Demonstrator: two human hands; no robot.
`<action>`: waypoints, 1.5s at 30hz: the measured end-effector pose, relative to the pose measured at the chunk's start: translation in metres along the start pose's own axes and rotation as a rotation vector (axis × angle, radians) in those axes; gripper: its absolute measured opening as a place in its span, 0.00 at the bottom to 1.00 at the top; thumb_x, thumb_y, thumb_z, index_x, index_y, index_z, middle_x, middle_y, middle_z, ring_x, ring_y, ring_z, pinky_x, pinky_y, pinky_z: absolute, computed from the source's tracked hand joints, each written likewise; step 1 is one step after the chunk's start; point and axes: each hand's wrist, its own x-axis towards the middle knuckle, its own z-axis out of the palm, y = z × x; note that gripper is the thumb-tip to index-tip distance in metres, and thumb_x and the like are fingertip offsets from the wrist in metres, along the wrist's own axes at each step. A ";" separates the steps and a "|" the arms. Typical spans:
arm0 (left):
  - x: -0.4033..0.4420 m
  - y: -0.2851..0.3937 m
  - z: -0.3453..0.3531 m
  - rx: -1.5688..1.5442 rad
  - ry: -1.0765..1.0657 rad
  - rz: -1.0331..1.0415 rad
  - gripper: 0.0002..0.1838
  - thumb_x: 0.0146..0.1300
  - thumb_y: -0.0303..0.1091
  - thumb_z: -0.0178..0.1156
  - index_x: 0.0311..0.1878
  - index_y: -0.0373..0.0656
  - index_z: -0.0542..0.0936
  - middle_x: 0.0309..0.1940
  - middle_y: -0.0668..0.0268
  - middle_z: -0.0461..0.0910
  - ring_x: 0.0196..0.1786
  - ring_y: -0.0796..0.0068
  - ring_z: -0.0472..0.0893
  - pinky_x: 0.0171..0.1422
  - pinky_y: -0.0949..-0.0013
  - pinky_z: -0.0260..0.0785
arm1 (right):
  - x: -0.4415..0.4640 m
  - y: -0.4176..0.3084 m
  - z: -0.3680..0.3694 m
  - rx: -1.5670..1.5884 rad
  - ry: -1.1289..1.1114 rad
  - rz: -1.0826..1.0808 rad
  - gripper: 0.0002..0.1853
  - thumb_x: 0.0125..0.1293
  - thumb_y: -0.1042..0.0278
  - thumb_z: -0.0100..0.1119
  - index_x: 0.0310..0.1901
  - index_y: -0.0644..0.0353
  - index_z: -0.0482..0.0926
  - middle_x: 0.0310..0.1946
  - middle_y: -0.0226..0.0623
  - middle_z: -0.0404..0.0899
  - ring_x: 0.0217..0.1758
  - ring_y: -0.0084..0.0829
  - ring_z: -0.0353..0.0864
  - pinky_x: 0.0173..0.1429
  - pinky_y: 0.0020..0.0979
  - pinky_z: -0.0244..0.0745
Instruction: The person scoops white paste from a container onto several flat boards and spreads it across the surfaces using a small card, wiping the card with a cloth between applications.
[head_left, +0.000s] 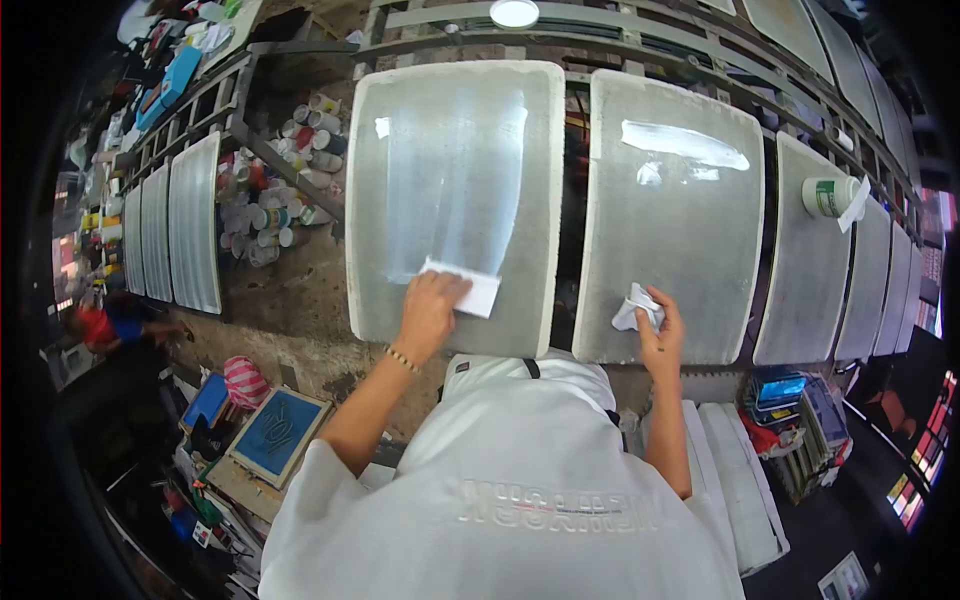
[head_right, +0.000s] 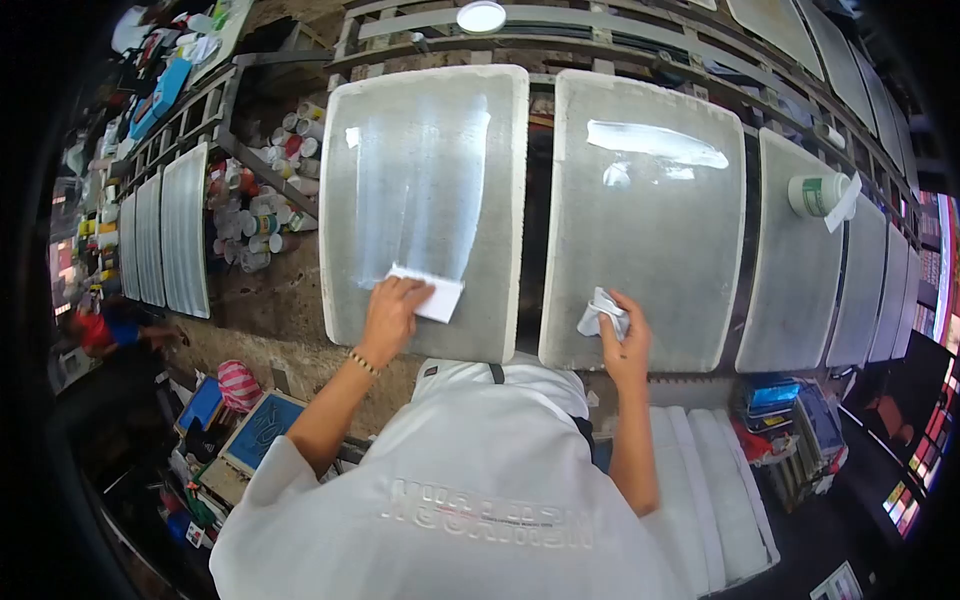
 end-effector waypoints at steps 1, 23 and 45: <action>0.006 -0.012 -0.006 0.008 0.006 0.000 0.20 0.53 0.20 0.59 0.49 0.43 0.89 0.49 0.58 0.86 0.52 0.54 0.82 0.60 0.53 0.71 | 0.003 -0.002 0.002 0.006 0.000 -0.007 0.19 0.68 0.76 0.63 0.60 0.66 0.79 0.54 0.46 0.84 0.59 0.35 0.81 0.65 0.36 0.73; 0.146 -0.170 -0.061 0.109 0.282 0.004 0.20 0.56 0.20 0.58 0.48 0.48 0.91 0.44 0.59 0.87 0.48 0.55 0.83 0.55 0.54 0.76 | -0.035 -0.050 0.043 -0.187 -0.025 -0.125 0.17 0.65 0.78 0.64 0.56 0.66 0.81 0.48 0.49 0.85 0.51 0.42 0.86 0.58 0.36 0.77; -0.008 -0.125 -0.022 0.082 0.282 -0.098 0.23 0.54 0.20 0.58 0.53 0.47 0.87 0.47 0.60 0.85 0.55 0.57 0.82 0.62 0.51 0.69 | 0.030 -0.096 0.100 -0.218 -0.304 -0.322 0.16 0.65 0.77 0.64 0.55 0.64 0.82 0.48 0.47 0.85 0.51 0.42 0.86 0.58 0.36 0.77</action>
